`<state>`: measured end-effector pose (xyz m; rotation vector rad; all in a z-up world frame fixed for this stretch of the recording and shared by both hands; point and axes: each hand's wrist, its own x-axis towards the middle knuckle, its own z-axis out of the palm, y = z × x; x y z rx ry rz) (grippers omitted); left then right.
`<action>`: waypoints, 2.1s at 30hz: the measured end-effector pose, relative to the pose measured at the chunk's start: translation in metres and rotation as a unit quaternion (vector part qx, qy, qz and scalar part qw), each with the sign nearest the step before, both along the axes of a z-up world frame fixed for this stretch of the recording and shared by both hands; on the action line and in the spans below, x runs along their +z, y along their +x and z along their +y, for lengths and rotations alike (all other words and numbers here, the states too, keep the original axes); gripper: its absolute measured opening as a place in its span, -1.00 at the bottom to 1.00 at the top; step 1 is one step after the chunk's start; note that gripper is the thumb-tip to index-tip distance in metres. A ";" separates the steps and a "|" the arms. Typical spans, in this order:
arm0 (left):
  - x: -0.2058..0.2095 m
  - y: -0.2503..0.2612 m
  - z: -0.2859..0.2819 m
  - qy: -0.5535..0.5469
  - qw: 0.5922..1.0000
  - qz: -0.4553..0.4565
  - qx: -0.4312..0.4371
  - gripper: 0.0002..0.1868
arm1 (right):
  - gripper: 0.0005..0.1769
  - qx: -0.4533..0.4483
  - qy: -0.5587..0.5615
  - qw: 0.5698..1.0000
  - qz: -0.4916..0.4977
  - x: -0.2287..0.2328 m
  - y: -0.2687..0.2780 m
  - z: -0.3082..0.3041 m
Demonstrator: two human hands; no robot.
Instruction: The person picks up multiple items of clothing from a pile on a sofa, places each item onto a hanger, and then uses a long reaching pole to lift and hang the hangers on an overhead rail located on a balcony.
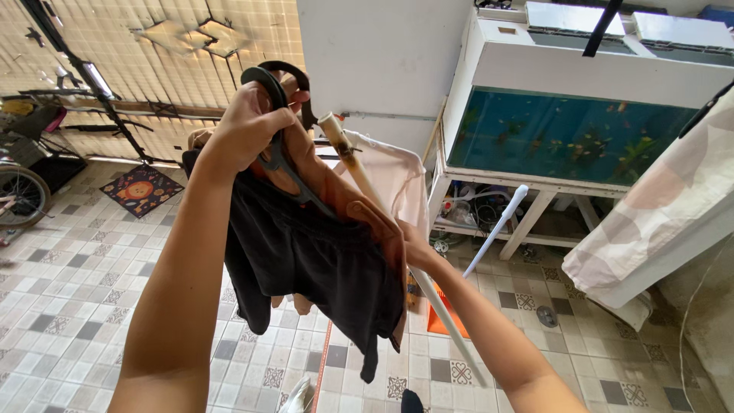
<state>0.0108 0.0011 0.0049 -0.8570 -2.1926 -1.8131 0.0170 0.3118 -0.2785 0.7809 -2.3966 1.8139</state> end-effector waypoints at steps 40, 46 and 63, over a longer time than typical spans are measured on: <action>-0.081 0.008 0.136 0.046 0.944 0.283 0.163 -0.50 | -0.78 -0.078 0.220 0.972 -0.016 0.293 0.026 -0.015; 0.010 -0.041 0.170 0.012 0.954 0.229 0.191 -0.56 | -0.08 -0.149 0.024 0.984 0.090 0.195 0.067 0.004; 0.130 -0.101 0.223 0.002 0.937 0.321 0.137 -0.57 | -0.50 0.043 -0.216 0.967 -0.126 0.059 0.010 0.078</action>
